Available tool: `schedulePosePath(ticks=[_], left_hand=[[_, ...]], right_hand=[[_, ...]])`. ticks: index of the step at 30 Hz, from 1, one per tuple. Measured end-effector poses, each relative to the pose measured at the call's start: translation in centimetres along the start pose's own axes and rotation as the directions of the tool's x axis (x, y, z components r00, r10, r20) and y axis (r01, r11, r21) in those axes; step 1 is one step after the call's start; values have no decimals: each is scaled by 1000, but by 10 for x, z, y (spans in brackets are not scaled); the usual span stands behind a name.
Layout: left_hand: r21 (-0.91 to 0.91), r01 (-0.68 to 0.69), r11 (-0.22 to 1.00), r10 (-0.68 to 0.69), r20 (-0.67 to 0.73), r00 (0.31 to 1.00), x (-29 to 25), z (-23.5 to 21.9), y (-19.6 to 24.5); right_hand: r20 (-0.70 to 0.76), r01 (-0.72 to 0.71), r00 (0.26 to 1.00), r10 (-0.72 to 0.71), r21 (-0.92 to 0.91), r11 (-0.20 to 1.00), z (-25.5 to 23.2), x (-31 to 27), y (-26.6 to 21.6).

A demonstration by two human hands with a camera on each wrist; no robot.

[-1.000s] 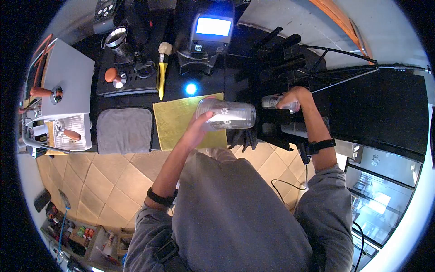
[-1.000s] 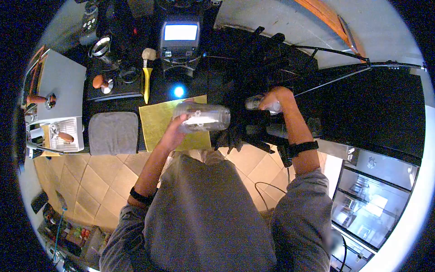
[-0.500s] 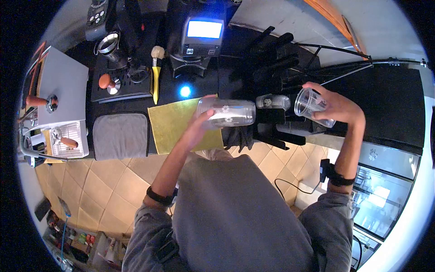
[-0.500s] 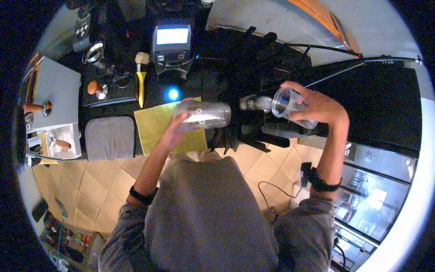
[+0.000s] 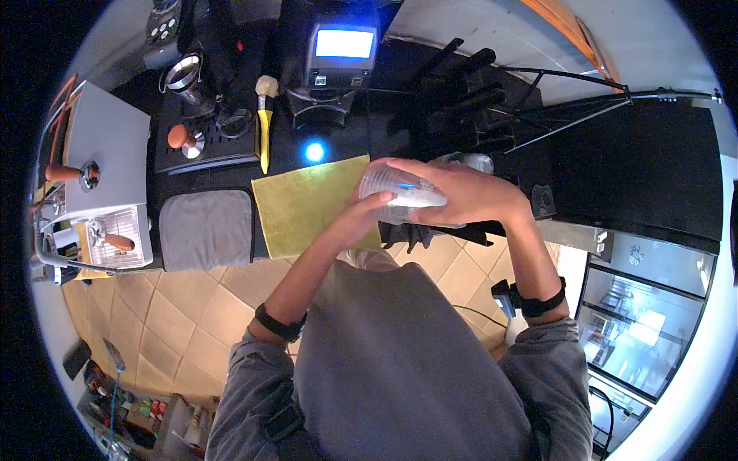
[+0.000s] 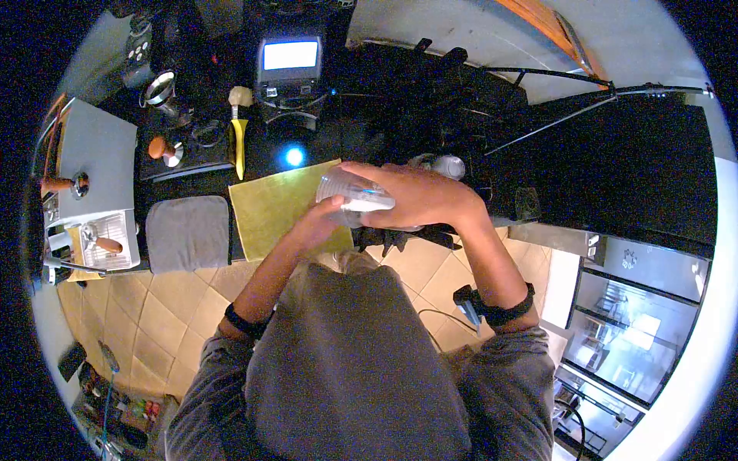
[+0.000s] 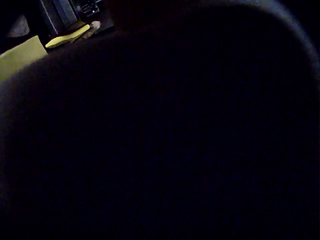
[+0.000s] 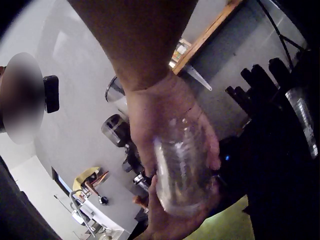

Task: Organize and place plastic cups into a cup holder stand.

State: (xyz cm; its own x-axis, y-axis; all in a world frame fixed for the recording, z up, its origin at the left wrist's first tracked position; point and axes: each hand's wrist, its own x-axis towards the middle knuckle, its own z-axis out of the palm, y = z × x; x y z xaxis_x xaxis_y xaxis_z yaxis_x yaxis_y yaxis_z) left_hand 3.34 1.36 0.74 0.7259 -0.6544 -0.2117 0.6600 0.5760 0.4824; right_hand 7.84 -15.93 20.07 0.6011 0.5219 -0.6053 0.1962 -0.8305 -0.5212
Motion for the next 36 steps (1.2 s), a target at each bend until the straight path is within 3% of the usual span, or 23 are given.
schedulePosePath(ticks=[1, 3, 4, 5, 6, 7, 9, 11, 13, 15, 17, 21, 23, 27, 29, 34, 36], left_hand=[[-60, 38, 997, -38, -2, 999, 0, -6, -1], [-57, 8, 998, -9, -10, 1000, -7, -12, 1], [-55, -23, 998, 22, -19, 1000, -11, -14, 3], [-60, -26, 998, 25, -22, 999, -15, -20, 3], [-92, 0, 996, -3, -30, 1000, -19, -29, 3], [-123, 25, 992, -30, -36, 999, -20, -37, 2], [-193, -32, 981, 28, -21, 999, -24, -48, -2], [-261, -89, 961, 89, -9, 996, -25, -45, 1], [-291, -169, 942, 193, 57, 980, -29, -33, 11], [-304, -155, 940, 179, 53, 982, -32, -35, 12], [-314, -140, 939, 164, 51, 985, -33, -36, 12], [-277, -154, 948, 172, 42, 984, -36, -40, 11], [-280, -147, 949, 157, 15, 987, -38, -47, 7], [-272, -150, 950, 151, -19, 988, -41, -46, 6], [-264, -172, 949, 170, -30, 985, -41, -46, 6], [-289, -130, 948, 107, -93, 990, -38, -56, 1], [-273, -163, 948, 148, -76, 986, -36, -42, 11]], right_hand=[[1, 1, 1000, -1, -1, 1000, 0, 0, 4], [-124, 0, 992, 24, 186, 983, -7, -7, 14], [-127, -84, 986, 110, 196, 977, -23, -16, 14], [-226, -150, 957, 182, 152, 977, -33, -23, 21], [-360, -89, 925, 120, 101, 991, -34, -28, 49], [-383, -175, 907, 173, 32, 984, -40, -33, 64], [-364, -243, 906, 216, -31, 969, -38, -33, 100], [-202, -353, 932, 301, -312, 882, -33, -27, 121], [-266, -420, 901, 343, -335, 843, -18, -11, 141], [-329, -487, 863, 383, -345, 802, -10, 8, 158], [10, -510, 827, 563, -410, 756, -14, 32, 169], [38, -496, 828, 559, -417, 762, -9, 46, 184], [59, -551, 755, 653, -481, 681, -10, 52, 188], [-17, -653, 714, 700, -376, 657, -5, 56, 211], [119, -595, 719, 685, -404, 695, -3, 63, 235], [158, -720, 635, 756, -235, 653, -23, 47, 197], [154, -766, 598, 787, -181, 617, -33, 38, 184]])
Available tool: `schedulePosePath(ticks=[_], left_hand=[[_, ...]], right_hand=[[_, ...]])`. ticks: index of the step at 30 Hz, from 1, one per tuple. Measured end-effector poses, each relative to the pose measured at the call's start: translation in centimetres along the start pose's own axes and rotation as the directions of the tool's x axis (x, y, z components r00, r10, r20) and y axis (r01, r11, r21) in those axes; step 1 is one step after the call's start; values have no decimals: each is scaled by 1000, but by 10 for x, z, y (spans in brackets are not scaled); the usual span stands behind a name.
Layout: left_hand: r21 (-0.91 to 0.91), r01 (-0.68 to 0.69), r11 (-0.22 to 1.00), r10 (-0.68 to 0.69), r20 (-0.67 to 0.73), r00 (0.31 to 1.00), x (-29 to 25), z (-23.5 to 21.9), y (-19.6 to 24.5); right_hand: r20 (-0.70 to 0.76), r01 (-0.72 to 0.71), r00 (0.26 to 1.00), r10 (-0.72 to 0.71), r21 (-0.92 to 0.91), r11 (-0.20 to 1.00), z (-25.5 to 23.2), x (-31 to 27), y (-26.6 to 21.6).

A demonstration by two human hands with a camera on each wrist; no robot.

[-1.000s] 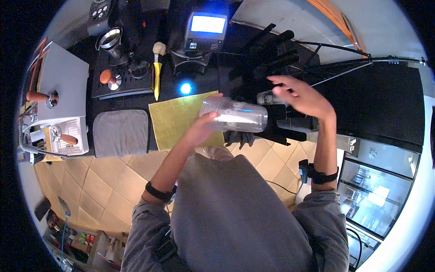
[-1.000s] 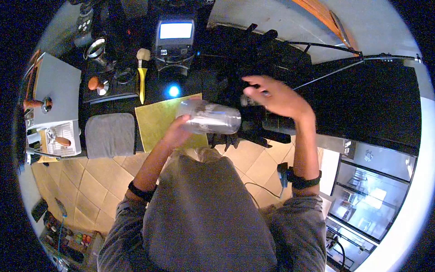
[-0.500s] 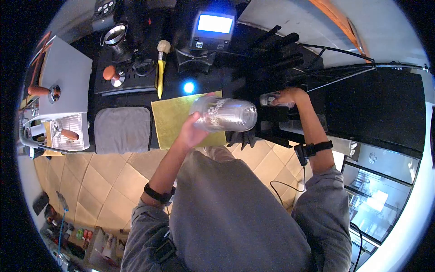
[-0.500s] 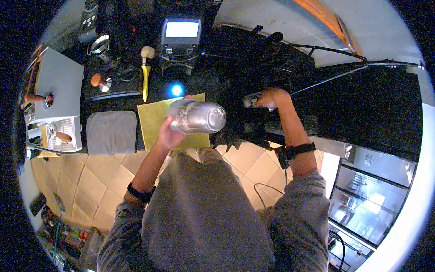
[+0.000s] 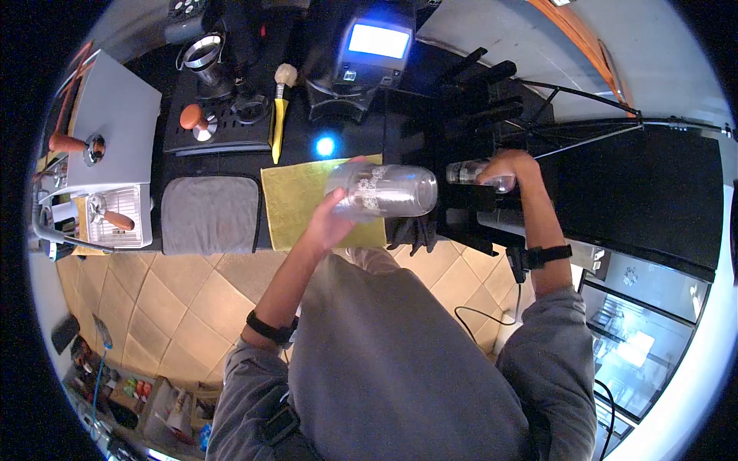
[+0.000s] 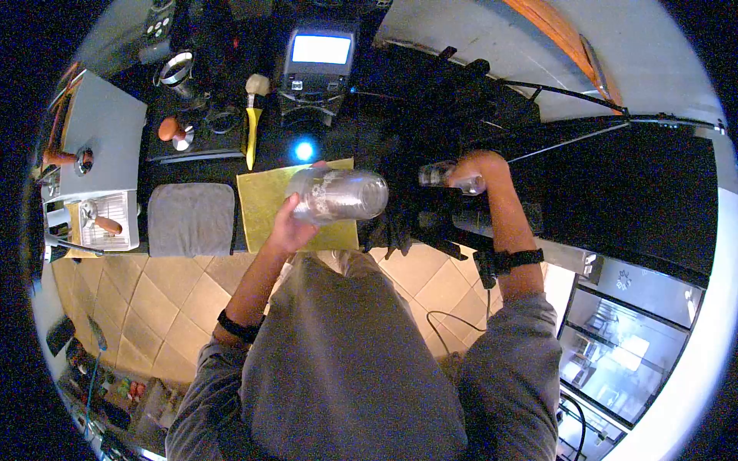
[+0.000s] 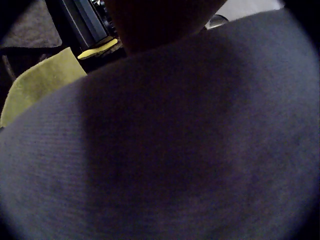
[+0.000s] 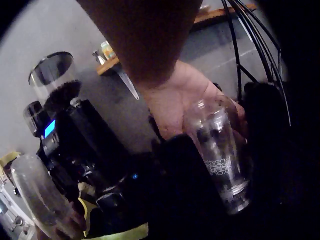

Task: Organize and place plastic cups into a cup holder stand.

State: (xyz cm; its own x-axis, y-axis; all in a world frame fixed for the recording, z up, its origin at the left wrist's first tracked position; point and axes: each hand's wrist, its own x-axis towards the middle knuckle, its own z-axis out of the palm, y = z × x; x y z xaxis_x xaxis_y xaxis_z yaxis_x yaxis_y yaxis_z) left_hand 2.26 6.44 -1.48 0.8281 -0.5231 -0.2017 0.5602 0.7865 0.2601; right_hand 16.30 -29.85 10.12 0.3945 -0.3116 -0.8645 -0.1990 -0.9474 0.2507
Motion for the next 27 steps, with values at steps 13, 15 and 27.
schedulePosePath(ticks=[13, 15, 27], left_hand=[[140, -62, 988, 49, 93, 994, 7, 20, 17], [164, -61, 985, 40, 131, 991, 10, 19, 12], [276, -194, 941, 191, 38, 981, -49, 20, 14]], right_hand=[[-448, 621, 779, -439, 457, 636, 10, -254, 17], [-381, 722, 692, -613, 373, 583, 18, -250, -22], [-443, 907, 327, -835, -101, 409, 66, -201, -149]])
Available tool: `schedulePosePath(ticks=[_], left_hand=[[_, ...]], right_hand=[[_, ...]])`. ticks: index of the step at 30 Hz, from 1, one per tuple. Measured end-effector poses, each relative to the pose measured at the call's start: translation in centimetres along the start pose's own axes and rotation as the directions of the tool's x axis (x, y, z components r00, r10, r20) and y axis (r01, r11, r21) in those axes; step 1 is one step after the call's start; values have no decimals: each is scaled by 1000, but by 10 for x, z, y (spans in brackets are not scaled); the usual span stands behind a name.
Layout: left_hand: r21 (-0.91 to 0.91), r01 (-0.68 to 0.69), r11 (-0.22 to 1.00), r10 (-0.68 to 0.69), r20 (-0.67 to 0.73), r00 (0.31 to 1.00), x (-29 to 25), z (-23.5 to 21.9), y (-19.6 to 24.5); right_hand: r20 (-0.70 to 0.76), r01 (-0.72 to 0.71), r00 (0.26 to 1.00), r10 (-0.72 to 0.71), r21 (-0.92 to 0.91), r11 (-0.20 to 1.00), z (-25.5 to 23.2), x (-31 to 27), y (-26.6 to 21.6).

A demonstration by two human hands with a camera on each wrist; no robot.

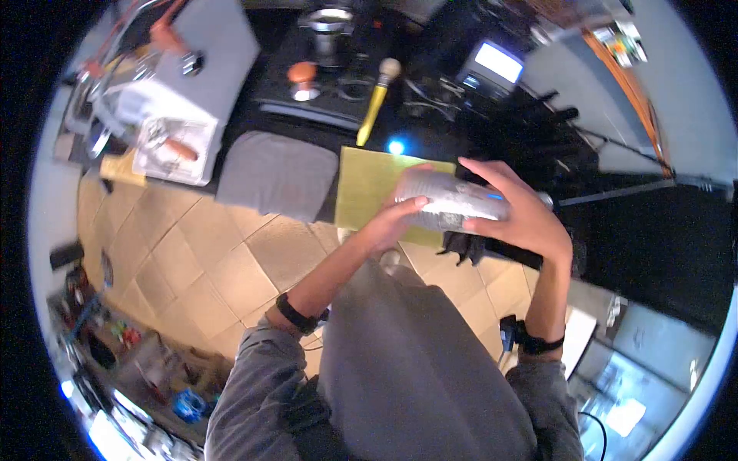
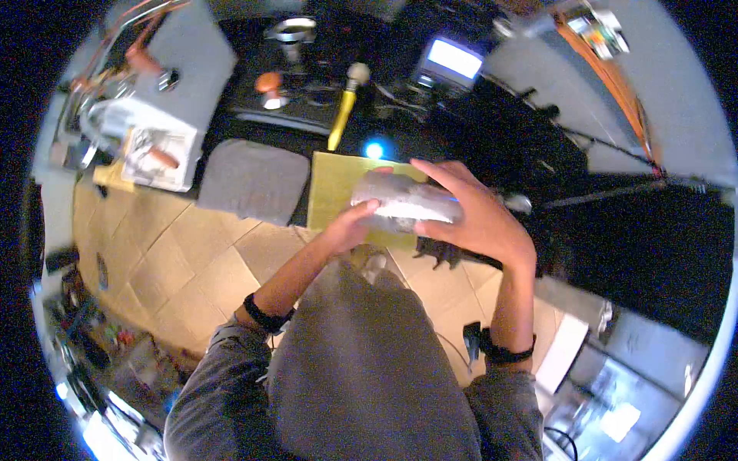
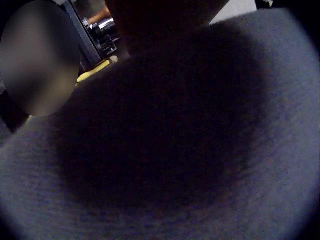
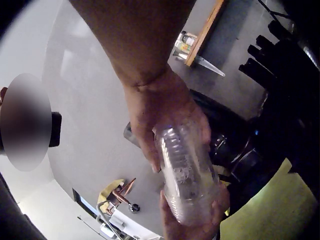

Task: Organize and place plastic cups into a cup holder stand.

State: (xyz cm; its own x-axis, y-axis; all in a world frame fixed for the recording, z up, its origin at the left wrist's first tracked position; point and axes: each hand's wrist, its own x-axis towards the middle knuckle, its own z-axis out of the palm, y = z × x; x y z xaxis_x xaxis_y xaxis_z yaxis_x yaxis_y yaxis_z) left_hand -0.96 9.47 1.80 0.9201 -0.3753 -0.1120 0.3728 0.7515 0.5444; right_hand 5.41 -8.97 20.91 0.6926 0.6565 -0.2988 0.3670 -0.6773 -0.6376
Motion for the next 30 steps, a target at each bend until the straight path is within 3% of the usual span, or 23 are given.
schedulePosePath(ticks=[2, 3, 4, 5, 7, 9, 12, 14, 15, 18, 19, 20, 23, 24, 26, 30], left_hand=[[-50, 6, 999, -8, -47, 999, -20, -10, -2], [-79, -27, 997, 21, -69, 997, -31, -10, -3], [-103, -70, 992, 60, -94, 994, -43, -11, -2], [-87, -116, 989, 106, -122, 987, -57, -12, -5], [-82, -165, 983, 149, -175, 973, -87, -11, -9], [-45, -162, 986, 145, -259, 955, -128, -3, -7], [6, -244, 970, 232, -327, 916, -181, 3, -23], [46, -288, 957, 279, -425, 861, -224, 16, -28], [82, -327, 941, 327, -458, 826, -244, 15, -38], [82, -443, 893, 402, -588, 702, -299, 12, -52], [141, -446, 884, 425, -637, 643, -323, 20, -49], [190, -445, 875, 444, -681, 583, -344, 27, -51], [336, -571, 749, 629, -632, 452, -392, -12, -70], [353, -588, 728, 650, -627, 429, -409, -11, -63], [402, -664, 630, 721, -620, 309, -451, -9, -56], [541, -636, 549, 767, -629, 127, -536, -41, -41]], right_hand=[[3, 90, 996, -93, 207, 974, 5, 0, -3], [71, -16, 997, -11, 375, 927, 5, -4, -14], [77, -14, 997, -24, 462, 887, 11, -6, -19], [29, 92, 992, -125, 520, 849, 26, -7, -11], [-25, 121, 990, -139, 654, 746, 51, -8, -23], [-144, 222, 975, -170, 696, 683, 88, -7, -32], [-155, 239, 968, -198, 809, 538, 143, -3, -35], [-122, 251, 955, -270, 817, 519, 191, 2, -28], [-15, 181, 943, -333, 861, 475, 213, 7, -26], [110, 115, 890, -443, 885, 450, 274, 7, -56], [122, 126, 865, -487, 886, 446, 291, 7, -73], [192, 50, 857, -479, 893, 447, 307, 2, -91], [312, -64, 785, -535, 900, 431, 362, -1, -133], [359, -125, 743, -565, 903, 410, 376, 0, -150], [405, -133, 689, -601, 886, 444, 406, -2, -190], [467, -187, 563, -682, 876, 445, 476, 0, -274]])
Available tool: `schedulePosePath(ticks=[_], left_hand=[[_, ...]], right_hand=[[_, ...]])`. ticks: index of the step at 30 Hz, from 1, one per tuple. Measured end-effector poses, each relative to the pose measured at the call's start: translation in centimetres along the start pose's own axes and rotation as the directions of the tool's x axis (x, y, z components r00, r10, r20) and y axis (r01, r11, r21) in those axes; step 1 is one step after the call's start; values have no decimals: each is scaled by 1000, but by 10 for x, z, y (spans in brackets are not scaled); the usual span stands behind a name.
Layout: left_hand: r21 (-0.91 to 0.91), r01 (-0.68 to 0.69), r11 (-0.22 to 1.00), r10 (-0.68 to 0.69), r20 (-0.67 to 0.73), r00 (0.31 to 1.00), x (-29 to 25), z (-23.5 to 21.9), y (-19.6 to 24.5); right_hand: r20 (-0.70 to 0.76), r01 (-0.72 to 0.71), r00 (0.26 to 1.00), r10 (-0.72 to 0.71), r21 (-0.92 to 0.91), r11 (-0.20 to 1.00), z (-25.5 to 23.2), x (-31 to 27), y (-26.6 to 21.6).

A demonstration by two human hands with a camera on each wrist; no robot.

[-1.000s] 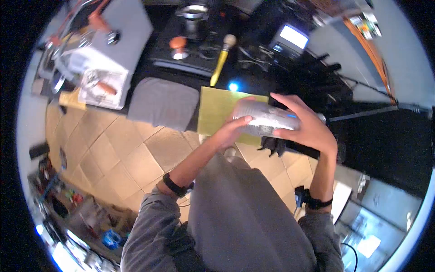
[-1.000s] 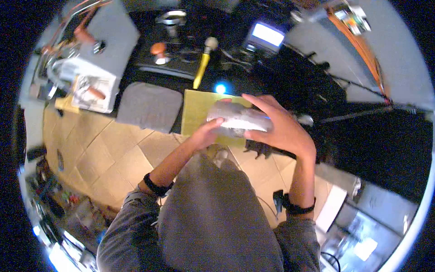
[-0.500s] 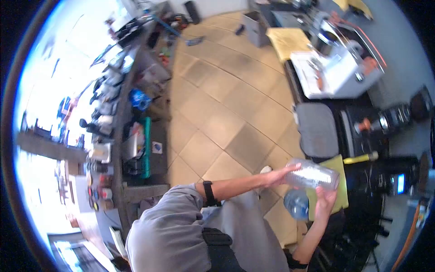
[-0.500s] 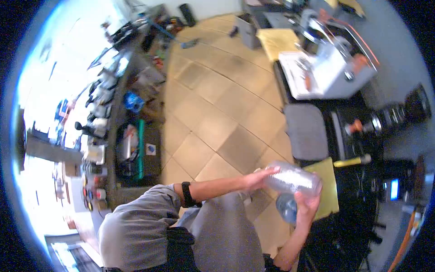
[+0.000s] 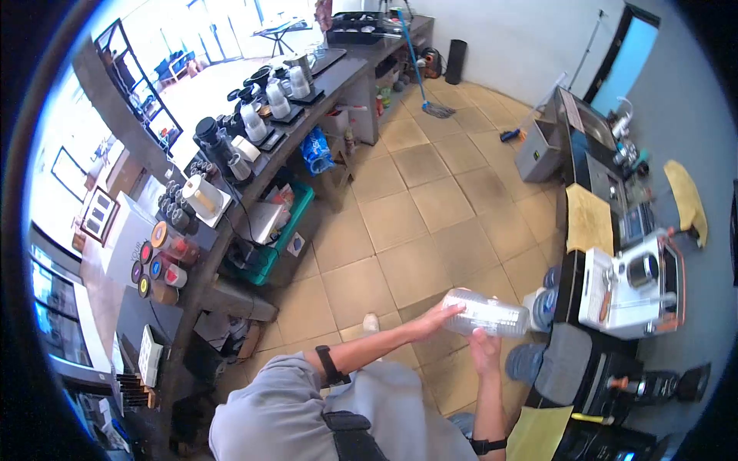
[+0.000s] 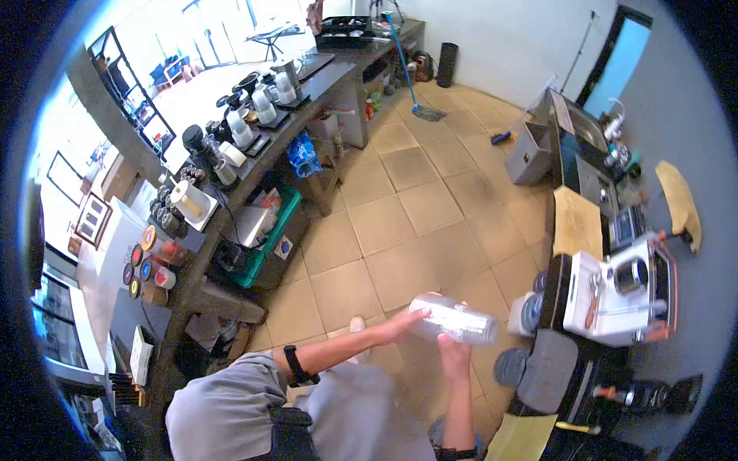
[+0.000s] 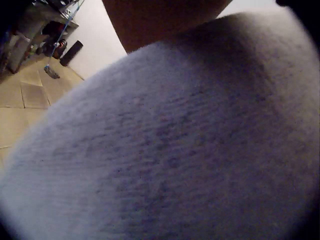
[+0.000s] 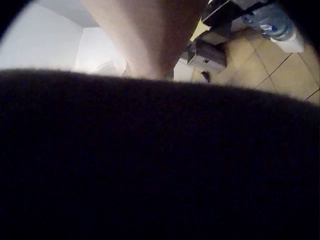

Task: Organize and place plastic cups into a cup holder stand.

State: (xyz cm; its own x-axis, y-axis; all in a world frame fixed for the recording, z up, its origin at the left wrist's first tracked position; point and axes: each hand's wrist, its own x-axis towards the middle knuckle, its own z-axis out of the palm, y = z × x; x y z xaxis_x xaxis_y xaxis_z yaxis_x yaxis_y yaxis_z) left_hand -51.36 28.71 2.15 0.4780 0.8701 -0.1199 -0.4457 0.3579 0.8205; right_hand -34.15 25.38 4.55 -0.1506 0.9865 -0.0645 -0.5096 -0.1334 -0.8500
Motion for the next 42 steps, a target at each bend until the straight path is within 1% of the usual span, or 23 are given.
schedulePosePath(ticks=[1, 6, 8, 10, 13, 16, 19, 21, 22, 24, 26, 28, 30, 32, 34, 35, 36, 37, 38, 39, 40, 41, 42], left_hand=[[107, -71, 992, 74, -24, 997, 12, -27, 3], [150, -133, 980, 149, -94, 984, 30, -127, 99], [255, -197, 947, 234, -122, 965, 36, -156, 142], [269, -215, 939, 251, -107, 962, 47, -188, 172], [315, -254, 914, 309, -140, 941, 74, -231, 208], [338, -248, 908, 327, -201, 923, 103, -273, 229], [324, -262, 909, 366, -321, 874, 141, -316, 245], [418, -189, 888, 377, -430, 820, 164, -348, 265], [406, -176, 897, 366, -455, 812, 177, -363, 278], [516, -163, 841, 452, -505, 735, 204, -390, 306], [523, -124, 843, 456, -574, 680, 226, -417, 338], [536, -104, 838, 477, -626, 618, 251, -448, 373], [603, 25, 798, 517, -705, 486, 263, -470, 394], [601, -25, 799, 558, -725, 404, 275, -500, 409], [543, -59, 838, 523, -767, 371, 284, -515, 440], [533, -59, 844, 517, -779, 355, 291, -533, 449], [577, -44, 816, 561, -770, 304, 298, -552, 455], [599, -21, 800, 584, -771, 254, 309, -588, 457], [587, -20, 810, 573, -782, 247, 315, -608, 470], [592, 10, 806, 573, -784, 237, 316, -601, 484], [560, 34, 828, 541, -812, 220, 329, -642, 491], [528, 37, 848, 510, -833, 214, 335, -661, 497], [543, 25, 840, 526, -824, 212, 337, -657, 515]], right_hand=[[39, 5, 999, -6, 20, 1000, 15, 26, 6], [152, -54, 987, 60, -37, 998, 86, 148, 45], [261, -70, 964, 56, 43, 997, 121, 193, 57], [286, -80, 956, 60, 57, 995, 149, 234, 61], [352, -40, 935, 45, -19, 999, 172, 301, 73], [380, -71, 921, 89, -61, 996, 184, 361, 87], [429, -61, 898, 99, -102, 993, 184, 433, 110], [457, -169, 870, 183, -72, 983, 193, 484, 117], [460, -159, 874, 157, -34, 987, 203, 512, 121], [529, -218, 813, 245, -114, 969, 211, 572, 127], [528, -310, 775, 347, -160, 937, 237, 627, 121], [561, -308, 743, 365, -198, 931, 264, 687, 124], [592, -304, 697, 404, -266, 915, 287, 731, 135], [621, -364, 638, 456, -279, 889, 317, 774, 146], [638, -393, 606, 476, -280, 876, 344, 814, 164], [659, -465, 556, 507, -258, 847, 355, 832, 174], [677, -538, 506, 534, -237, 809, 368, 851, 183], [672, -539, 505, 542, -246, 806, 384, 886, 212], [666, -549, 496, 557, -256, 796, 399, 906, 221], [653, -497, 540, 531, -262, 827, 408, 906, 211], [618, -463, 572, 540, -301, 834, 422, 939, 240], [629, -435, 574, 525, -309, 846, 434, 958, 255], [634, -434, 572, 520, -304, 848, 448, 963, 241]])
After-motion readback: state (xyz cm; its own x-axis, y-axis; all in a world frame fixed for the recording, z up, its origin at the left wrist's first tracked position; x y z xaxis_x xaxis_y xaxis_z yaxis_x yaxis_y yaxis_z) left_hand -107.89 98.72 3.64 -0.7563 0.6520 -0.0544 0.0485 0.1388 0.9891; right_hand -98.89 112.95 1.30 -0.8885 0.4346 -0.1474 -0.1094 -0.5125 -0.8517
